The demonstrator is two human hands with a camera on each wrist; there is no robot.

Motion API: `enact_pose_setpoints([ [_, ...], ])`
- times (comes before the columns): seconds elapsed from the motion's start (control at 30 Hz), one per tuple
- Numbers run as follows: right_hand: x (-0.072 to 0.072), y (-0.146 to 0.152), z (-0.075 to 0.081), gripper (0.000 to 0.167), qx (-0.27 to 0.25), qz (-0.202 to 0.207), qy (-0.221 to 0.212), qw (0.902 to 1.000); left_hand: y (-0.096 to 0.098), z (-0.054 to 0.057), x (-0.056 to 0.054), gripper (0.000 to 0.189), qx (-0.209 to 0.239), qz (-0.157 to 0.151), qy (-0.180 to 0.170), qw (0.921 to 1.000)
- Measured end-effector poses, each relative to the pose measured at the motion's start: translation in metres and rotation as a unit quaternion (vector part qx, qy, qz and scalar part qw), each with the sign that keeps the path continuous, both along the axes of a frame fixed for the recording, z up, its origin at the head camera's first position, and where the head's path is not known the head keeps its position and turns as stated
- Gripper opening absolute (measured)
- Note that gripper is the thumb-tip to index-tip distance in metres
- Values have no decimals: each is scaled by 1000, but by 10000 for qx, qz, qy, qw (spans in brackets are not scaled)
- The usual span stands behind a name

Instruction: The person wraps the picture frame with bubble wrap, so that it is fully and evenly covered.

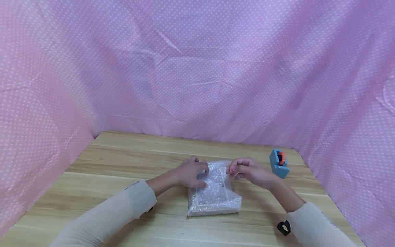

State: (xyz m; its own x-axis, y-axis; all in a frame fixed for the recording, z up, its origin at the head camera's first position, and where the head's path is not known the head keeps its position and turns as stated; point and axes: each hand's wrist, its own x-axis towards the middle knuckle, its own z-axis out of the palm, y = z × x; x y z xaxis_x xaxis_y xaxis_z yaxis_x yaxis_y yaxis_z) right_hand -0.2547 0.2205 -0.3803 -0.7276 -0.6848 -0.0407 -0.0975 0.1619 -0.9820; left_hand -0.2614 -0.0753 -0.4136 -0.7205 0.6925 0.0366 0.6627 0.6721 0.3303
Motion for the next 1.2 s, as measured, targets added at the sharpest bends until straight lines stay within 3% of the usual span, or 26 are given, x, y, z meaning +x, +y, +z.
enact_pose_setpoints([
  [0.2, 0, -26, 0, 27, 603, -53, 223, 9979, -1, 0, -3, 43, 40, -71, 71, 9999],
  [0.43, -10, -56, -11, 23, 1338, 135, 724, 9883, -1, -1, -5, 53, 4, -112, 101, 9999],
  [0.87, -26, -65, -15, 25, 1537, 893, 246, 9838, -2, 1, -4, 56, 17, -142, 37, 9999],
  [1.2, -23, -73, -17, 24, 2007, 633, 264, 9772, -3, -4, -5, 55, 50, -170, 96, 9998],
])
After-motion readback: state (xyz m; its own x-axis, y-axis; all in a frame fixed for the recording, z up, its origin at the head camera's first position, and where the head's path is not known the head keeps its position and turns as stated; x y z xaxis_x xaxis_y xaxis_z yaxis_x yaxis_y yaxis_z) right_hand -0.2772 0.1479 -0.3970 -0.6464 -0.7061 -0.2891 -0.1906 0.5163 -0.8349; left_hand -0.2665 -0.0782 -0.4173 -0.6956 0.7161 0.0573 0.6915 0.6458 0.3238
